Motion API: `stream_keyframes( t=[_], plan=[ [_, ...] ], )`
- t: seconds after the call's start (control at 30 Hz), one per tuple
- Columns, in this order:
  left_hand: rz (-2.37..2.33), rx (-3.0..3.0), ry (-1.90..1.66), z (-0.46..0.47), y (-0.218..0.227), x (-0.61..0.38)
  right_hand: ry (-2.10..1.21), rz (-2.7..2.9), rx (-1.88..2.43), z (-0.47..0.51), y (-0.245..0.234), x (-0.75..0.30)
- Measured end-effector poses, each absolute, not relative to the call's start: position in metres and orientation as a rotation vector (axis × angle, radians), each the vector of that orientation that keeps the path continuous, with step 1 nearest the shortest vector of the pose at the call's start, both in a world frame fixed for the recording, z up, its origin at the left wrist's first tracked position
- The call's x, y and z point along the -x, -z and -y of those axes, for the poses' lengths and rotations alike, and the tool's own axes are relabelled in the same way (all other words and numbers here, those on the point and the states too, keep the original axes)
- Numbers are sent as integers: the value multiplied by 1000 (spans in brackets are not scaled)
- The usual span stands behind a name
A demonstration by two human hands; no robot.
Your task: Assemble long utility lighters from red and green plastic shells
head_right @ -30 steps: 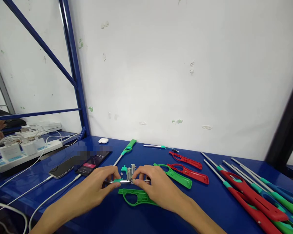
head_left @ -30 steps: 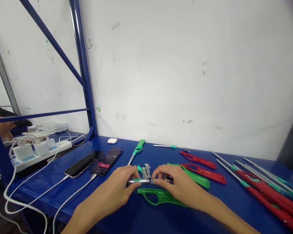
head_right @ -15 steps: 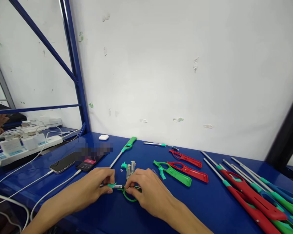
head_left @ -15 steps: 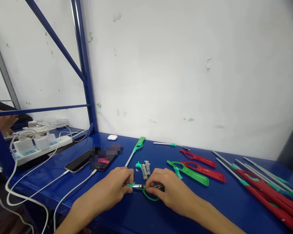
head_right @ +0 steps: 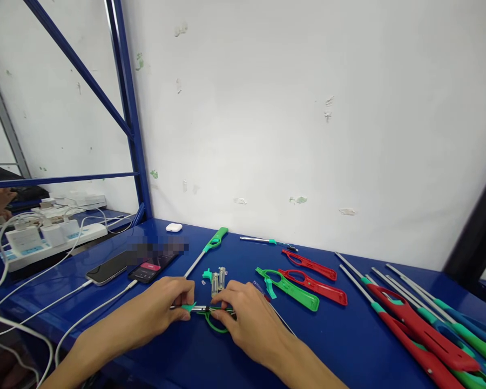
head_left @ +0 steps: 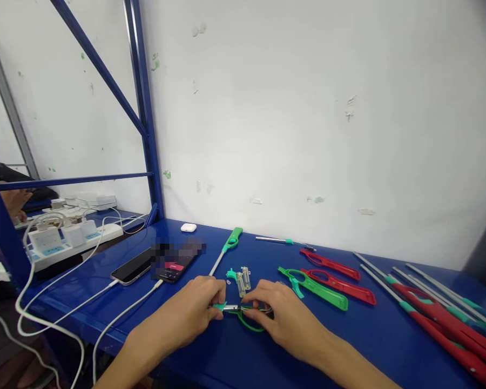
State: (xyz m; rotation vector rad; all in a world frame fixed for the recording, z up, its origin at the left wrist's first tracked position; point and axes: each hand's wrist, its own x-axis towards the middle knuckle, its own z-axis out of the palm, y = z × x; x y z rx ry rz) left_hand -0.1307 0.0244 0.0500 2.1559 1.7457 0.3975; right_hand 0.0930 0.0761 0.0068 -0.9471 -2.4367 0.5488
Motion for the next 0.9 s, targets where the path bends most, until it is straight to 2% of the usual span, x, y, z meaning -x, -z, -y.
stream_keyframes(
  t=[0.37, 0.9],
  plan=[
    [-1596, -2352, -540, -33, -36, 137, -369, 2397, 831, -75, -10, -95],
    [-1544, -2368, -638, -29, -42, 132, -619, 2312, 860, -73, -20, -97]
  ],
)
